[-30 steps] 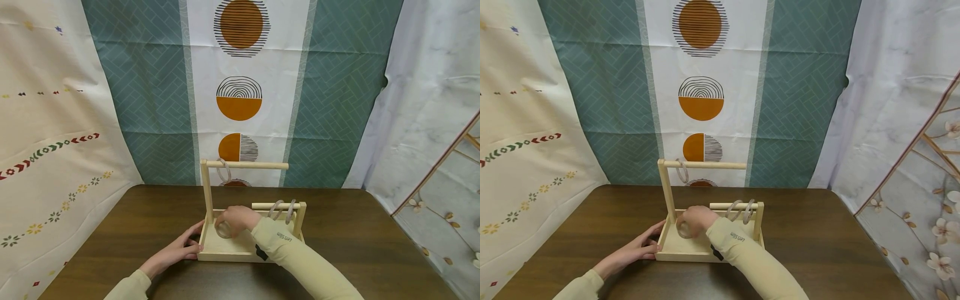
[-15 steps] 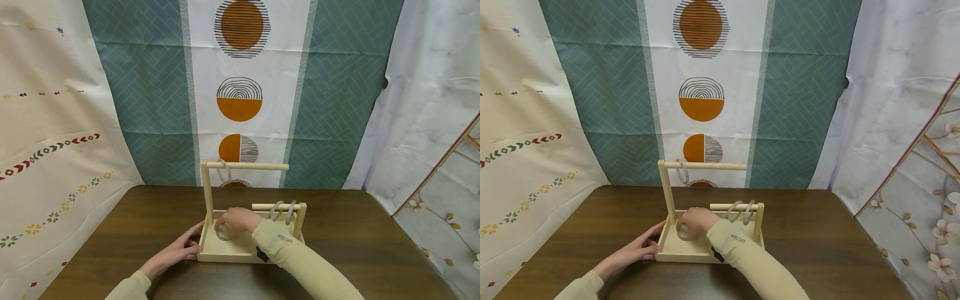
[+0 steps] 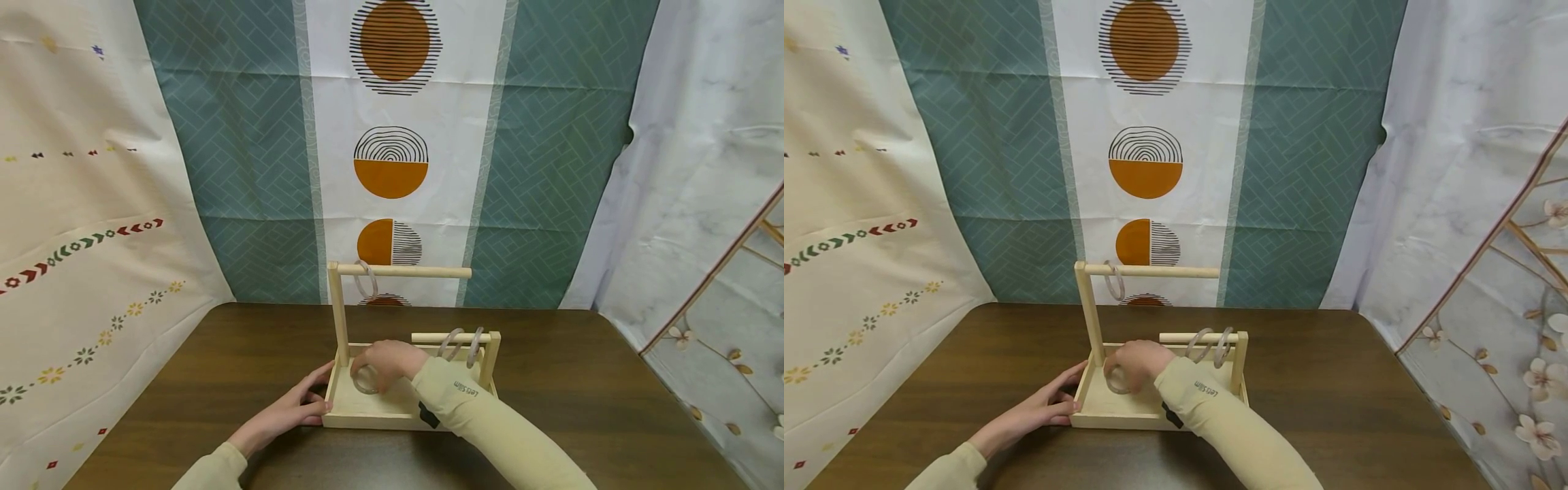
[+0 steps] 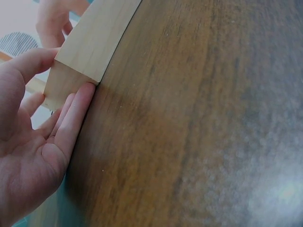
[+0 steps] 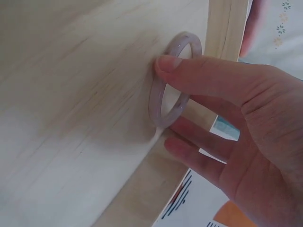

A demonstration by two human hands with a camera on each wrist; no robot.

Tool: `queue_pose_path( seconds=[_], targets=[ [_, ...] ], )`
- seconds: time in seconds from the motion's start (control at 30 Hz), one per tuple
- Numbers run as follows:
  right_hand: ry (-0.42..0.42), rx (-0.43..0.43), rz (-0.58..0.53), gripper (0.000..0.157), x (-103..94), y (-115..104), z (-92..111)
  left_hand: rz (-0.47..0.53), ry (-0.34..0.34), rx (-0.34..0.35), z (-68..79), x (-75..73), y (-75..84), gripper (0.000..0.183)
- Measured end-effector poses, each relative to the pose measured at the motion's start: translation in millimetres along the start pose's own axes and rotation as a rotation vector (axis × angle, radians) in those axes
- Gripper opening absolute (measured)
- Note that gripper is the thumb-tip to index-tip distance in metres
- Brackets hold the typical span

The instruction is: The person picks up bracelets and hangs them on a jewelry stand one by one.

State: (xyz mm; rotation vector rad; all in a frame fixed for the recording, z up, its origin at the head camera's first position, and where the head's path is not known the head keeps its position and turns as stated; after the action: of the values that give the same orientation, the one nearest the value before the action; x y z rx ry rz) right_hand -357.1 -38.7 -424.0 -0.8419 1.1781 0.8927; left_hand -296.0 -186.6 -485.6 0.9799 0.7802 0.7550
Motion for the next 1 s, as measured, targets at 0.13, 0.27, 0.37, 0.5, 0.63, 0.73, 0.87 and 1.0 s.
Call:
queue_pose_path(
  seconds=[0.13,0.27,0.37,0.5,0.63,0.73,0.87,1.0],
  targets=[
    [-0.011,-0.003,0.002,0.061,3.3,0.7,-2.1,0.010,-0.004,-0.005,-0.1,0.1,-0.8,0.079],
    [-0.019,0.000,-0.016,0.063,6.3,1.4,-3.2,0.018,-0.010,-0.011,-0.5,0.7,-2.1,0.080],
    [-0.019,0.002,-0.015,0.064,6.2,1.4,-3.6,0.012,-0.005,-0.013,-0.7,0.0,-2.1,0.080],
    [-0.016,0.008,0.002,0.063,4.7,1.5,-4.2,0.001,0.007,-0.014,-1.4,-1.1,-1.2,0.080],
    [-0.019,0.008,0.003,0.063,3.7,2.0,-4.7,-0.001,0.005,-0.016,-2.1,-0.8,-0.6,0.080],
    [-0.019,-0.003,0.002,0.064,2.6,1.9,-4.9,0.001,0.005,-0.012,-2.1,-1.0,0.0,0.080],
    [-0.017,-0.021,-0.012,0.067,2.8,1.3,-3.8,0.000,0.005,-0.003,-2.2,-1.4,1.0,0.080],
    [-0.015,-0.027,-0.039,0.071,4.0,0.6,-1.2,-0.004,0.007,-0.007,-2.4,-0.9,1.2,0.080]
  ],
)
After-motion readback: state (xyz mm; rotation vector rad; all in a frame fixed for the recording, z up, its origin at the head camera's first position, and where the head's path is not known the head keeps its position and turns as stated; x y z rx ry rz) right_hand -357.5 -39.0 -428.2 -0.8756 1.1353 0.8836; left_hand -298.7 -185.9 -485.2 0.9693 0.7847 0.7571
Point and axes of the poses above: each hand's wrist, its own z-axis away from the middle knuckle, its own x-axis out of the palm, y = z × x, the point moved 7 cm from there along -z, towards the middle knuckle, and after that the axes turned 13 degrees about -x, right-handed, at the moved point
